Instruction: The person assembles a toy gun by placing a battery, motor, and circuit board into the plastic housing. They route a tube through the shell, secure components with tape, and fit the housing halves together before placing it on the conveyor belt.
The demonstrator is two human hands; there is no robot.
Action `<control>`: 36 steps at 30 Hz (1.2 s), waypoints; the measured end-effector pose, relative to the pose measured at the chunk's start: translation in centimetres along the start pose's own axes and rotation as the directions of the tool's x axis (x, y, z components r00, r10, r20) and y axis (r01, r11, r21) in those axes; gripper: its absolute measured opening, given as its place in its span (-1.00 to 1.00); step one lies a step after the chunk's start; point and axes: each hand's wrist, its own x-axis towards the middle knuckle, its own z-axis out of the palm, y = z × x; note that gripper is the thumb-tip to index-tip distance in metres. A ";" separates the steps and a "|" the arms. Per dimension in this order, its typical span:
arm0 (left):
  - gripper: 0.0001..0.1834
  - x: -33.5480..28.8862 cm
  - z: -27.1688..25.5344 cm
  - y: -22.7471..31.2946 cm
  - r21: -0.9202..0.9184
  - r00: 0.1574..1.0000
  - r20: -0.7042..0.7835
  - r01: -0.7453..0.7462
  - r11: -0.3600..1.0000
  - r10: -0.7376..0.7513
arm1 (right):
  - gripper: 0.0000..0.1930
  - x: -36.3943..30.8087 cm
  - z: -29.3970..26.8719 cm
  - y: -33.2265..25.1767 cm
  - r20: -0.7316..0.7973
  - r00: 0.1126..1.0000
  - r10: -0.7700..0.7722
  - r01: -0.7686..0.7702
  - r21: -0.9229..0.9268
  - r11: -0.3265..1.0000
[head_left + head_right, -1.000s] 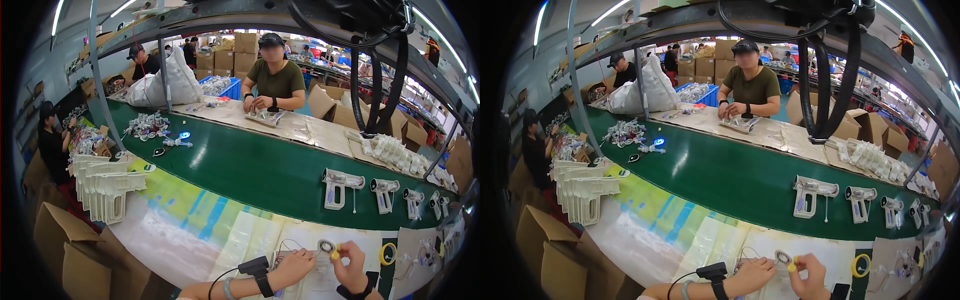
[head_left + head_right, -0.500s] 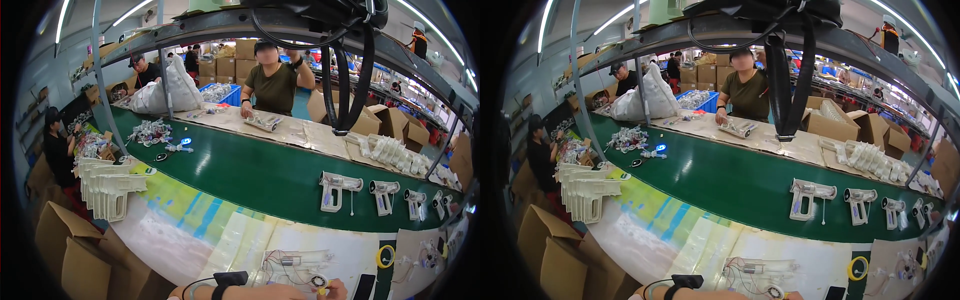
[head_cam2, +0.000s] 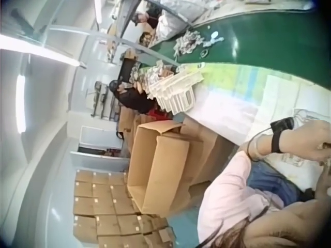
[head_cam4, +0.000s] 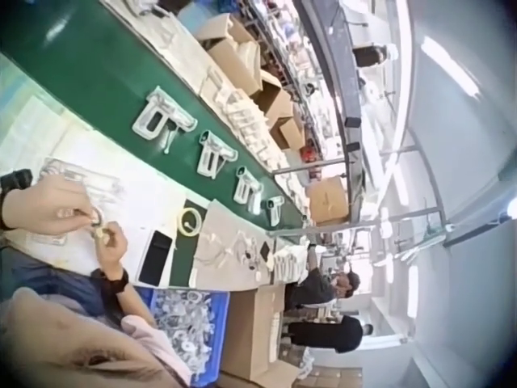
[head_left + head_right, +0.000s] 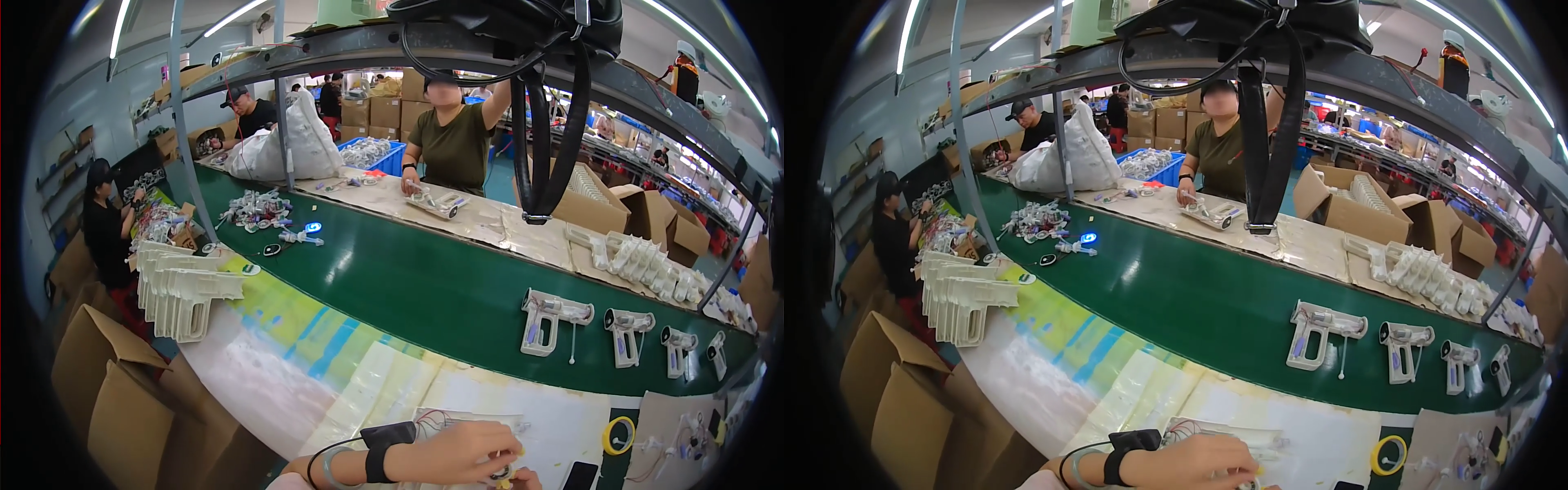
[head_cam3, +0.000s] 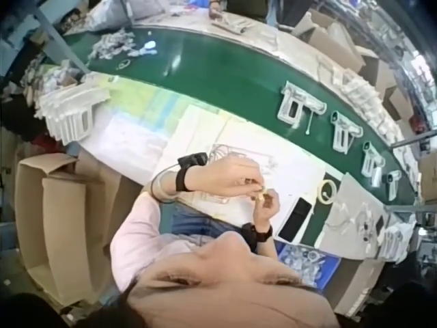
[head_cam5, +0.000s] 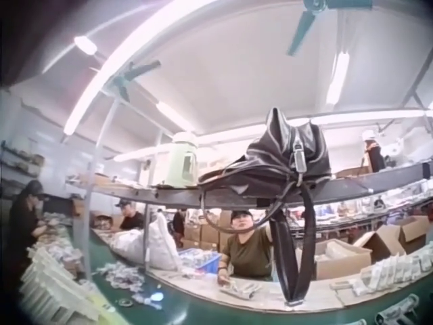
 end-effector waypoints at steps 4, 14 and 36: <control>-0.83 0.8 1.2 -3.1 -0.031 0.983 -0.085 0.158 0.987 -0.161 | -0.79 1.2 0.3 -0.8 0.057 0.995 -0.086 0.090 -0.068 0.994; -0.81 3.7 -0.3 -2.3 0.075 0.992 -0.077 0.106 0.992 -0.100 | -0.88 2.9 1.1 0.1 -0.106 0.986 0.129 -0.107 0.191 0.976; -0.76 0.2 3.3 -3.2 0.266 0.887 0.101 0.412 0.872 -0.450 | -0.86 -4.6 0.9 -4.3 0.121 0.884 0.451 -0.463 0.360 0.810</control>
